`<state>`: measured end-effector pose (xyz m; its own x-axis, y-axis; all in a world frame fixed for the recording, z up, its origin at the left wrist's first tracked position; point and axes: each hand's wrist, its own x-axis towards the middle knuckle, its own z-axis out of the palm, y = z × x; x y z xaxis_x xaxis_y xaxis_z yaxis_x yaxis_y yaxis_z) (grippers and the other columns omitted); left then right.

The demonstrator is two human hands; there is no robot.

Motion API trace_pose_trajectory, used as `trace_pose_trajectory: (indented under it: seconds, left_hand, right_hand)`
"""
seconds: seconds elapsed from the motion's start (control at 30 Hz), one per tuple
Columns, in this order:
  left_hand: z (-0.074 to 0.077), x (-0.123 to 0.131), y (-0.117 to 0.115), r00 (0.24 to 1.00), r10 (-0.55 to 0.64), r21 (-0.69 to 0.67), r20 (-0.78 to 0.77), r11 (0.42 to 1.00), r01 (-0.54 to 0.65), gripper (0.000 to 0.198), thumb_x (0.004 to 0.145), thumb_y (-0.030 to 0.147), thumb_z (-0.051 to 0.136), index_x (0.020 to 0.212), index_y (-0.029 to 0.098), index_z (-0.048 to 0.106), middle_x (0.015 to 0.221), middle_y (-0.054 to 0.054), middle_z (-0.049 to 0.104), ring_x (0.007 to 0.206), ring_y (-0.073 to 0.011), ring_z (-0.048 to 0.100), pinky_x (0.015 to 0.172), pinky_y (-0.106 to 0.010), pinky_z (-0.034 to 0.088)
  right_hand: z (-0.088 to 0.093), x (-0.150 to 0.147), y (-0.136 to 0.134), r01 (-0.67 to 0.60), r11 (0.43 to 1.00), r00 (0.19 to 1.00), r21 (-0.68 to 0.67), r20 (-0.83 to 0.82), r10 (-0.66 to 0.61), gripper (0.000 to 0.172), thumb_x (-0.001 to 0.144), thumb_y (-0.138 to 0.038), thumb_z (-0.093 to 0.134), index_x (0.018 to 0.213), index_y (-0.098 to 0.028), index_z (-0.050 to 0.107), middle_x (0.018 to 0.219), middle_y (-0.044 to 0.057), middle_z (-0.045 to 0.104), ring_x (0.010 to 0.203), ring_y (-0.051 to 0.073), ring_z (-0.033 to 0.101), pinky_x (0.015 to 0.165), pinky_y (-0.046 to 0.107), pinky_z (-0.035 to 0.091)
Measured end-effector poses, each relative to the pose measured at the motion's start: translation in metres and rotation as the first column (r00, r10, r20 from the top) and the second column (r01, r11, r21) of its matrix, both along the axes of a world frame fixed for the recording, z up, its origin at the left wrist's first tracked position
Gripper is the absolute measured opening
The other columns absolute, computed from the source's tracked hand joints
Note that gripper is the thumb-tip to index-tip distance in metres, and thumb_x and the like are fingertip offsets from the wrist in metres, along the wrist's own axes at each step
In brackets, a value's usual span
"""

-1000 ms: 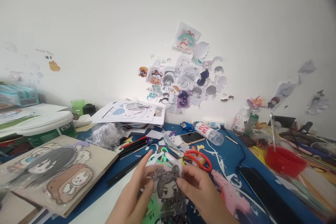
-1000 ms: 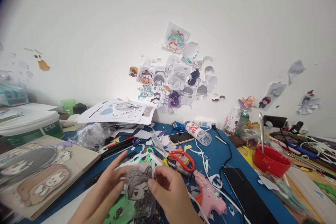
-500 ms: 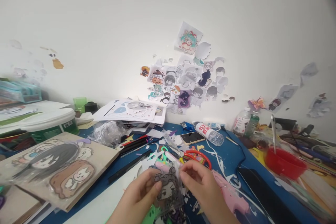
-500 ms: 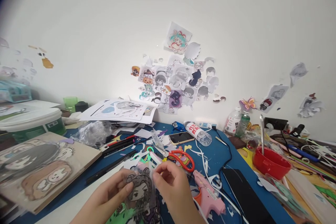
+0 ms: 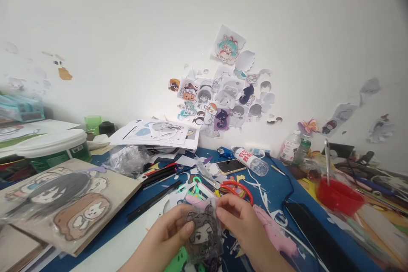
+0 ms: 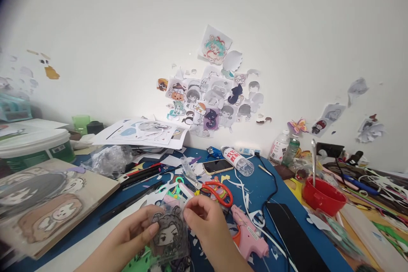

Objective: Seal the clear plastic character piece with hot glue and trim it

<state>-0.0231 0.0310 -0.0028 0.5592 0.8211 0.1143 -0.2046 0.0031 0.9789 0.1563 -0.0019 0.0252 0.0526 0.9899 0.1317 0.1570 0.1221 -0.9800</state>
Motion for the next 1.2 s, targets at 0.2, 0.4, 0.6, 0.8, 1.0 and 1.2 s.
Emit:
trace_pose_trajectory:
  seconds: [0.2,0.4,0.6,0.8,1.0,1.2]
  left_hand:
    - [0.003,-0.006,0.013,0.984,0.136,0.016,-0.116,0.991,-0.136,0.043,0.071,0.059,0.06,0.084,0.018,0.056,0.063,0.002,0.062,0.054,-0.0151,0.059,0.052,-0.024,0.045]
    - [-0.003,-0.013,0.029,0.935,0.3,0.134,-0.188,0.951,-0.278,0.045,0.074,0.064,0.052,0.088,0.021,0.046,0.053,0.006,0.058,0.047,-0.0171,0.059,0.044,-0.024,0.044]
    - [0.0,-0.014,0.032,0.905,0.367,0.278,-0.215,0.911,-0.303,0.04,0.079,0.061,0.046,0.079,0.021,0.044,0.044,0.007,0.052,0.037,-0.0146,0.051,0.038,-0.022,0.036]
    - [0.003,-0.012,0.022,0.881,0.419,0.405,-0.22,0.861,-0.308,0.032,0.084,0.051,0.043,0.073,0.021,0.046,0.042,0.009,0.041,0.036,-0.0121,0.046,0.041,-0.023,0.032]
    - [-0.008,-0.014,0.033,0.829,0.51,0.574,-0.229,0.758,-0.308,0.032,0.089,0.044,0.043,0.075,0.017,0.055,0.059,0.005,0.051,0.053,-0.0124,0.051,0.054,-0.026,0.042]
    - [-0.018,-0.018,0.051,0.786,0.55,0.638,-0.283,0.72,-0.275,0.025,0.089,0.036,0.051,0.091,0.013,0.06,0.085,-0.001,0.062,0.072,-0.0151,0.061,0.066,-0.032,0.051]
  right_hand:
    - [-0.006,0.017,0.012,0.179,0.935,0.843,0.308,0.442,-0.307,0.02,0.081,-0.036,0.048,0.079,-0.019,0.059,0.079,0.006,0.061,0.076,0.022,0.057,0.066,0.033,0.046]
    - [-0.02,0.022,0.016,0.062,0.94,0.473,0.335,0.82,-0.323,0.024,0.075,-0.028,0.059,0.097,-0.017,0.06,0.098,0.011,0.059,0.097,0.03,0.052,0.081,0.042,0.043]
    - [-0.024,0.015,0.017,0.028,0.957,0.433,0.288,0.859,-0.272,0.029,0.071,-0.03,0.066,0.095,-0.015,0.062,0.097,0.01,0.06,0.096,0.029,0.051,0.084,0.039,0.04]
    - [-0.027,0.014,0.018,0.075,0.964,0.516,0.254,0.818,-0.255,0.025,0.078,-0.028,0.058,0.094,-0.01,0.063,0.099,0.016,0.061,0.097,0.03,0.053,0.084,0.038,0.038]
    - [-0.03,0.022,0.026,0.085,0.975,0.7,0.204,0.684,-0.204,0.032,0.084,-0.037,0.045,0.089,-0.012,0.064,0.09,0.014,0.064,0.085,0.026,0.059,0.073,0.034,0.042]
    - [-0.039,0.028,0.037,0.03,0.983,0.879,0.183,0.464,-0.113,0.052,0.089,-0.052,0.024,0.097,-0.014,0.058,0.07,0.003,0.056,0.053,0.015,0.052,0.052,0.027,0.042]
